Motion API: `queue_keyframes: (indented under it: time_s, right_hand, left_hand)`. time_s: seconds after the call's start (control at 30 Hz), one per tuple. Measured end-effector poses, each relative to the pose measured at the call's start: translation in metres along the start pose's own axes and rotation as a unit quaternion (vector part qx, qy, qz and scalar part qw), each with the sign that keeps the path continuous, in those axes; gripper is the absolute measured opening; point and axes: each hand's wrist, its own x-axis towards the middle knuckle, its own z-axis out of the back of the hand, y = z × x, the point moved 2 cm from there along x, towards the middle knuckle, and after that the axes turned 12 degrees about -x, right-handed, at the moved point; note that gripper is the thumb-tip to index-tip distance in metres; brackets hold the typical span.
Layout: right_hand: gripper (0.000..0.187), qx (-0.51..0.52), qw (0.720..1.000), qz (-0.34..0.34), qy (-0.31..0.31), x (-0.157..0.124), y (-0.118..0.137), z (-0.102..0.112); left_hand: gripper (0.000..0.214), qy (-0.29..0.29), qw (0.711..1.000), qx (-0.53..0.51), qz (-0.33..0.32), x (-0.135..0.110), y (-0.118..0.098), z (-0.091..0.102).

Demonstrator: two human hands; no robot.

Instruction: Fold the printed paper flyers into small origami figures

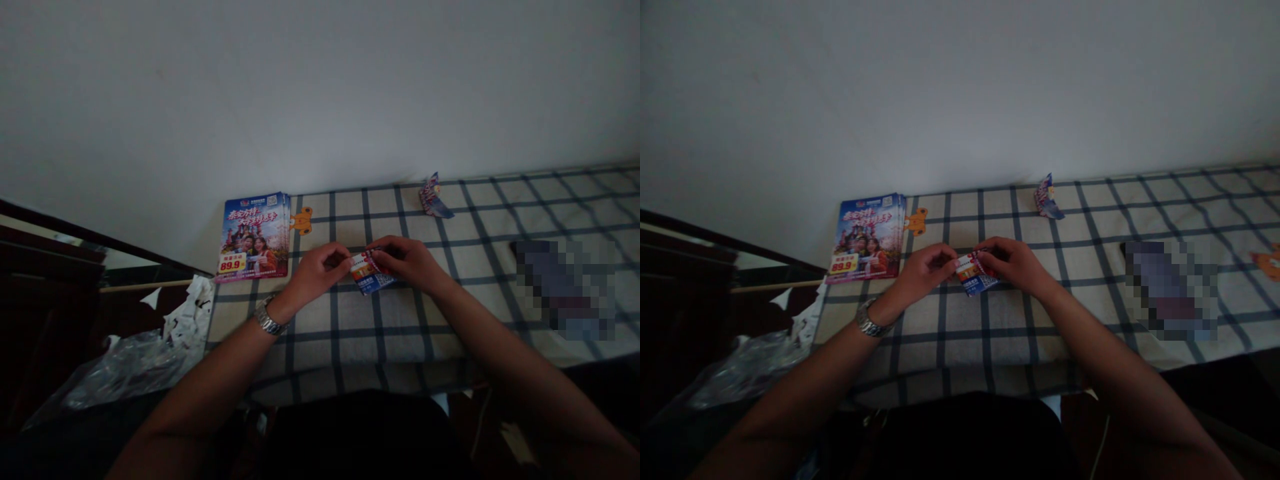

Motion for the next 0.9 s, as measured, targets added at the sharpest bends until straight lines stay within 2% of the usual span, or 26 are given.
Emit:
queue_keyframes:
  time_s: [0.3, 0.5, 0.77, 0.9]
  right_hand:
    - [0.035, 0.002, 1.000, 0.009, 0.003, 0.000, 0.000, -0.001]
    - [0.038, -0.002, 1.000, 0.010, -0.026, 0.001, 0.000, 0.001]
    - [0.043, 0.002, 0.996, 0.039, -0.076, 0.000, 0.000, 0.008]
    - [0.042, 0.018, 0.998, 0.040, -0.053, -0.002, 0.001, 0.007]
  left_hand:
    - [0.030, 0.030, 0.997, -0.065, 0.034, 0.001, 0.004, -0.005]
    - [0.028, 0.023, 0.997, -0.071, 0.029, 0.003, 0.005, -0.003]
    - [0.031, -0.042, 0.996, -0.077, 0.016, 0.007, 0.011, 0.003]
    - [0.032, -0.067, 0.995, -0.075, 0.022, 0.008, 0.012, 0.005]
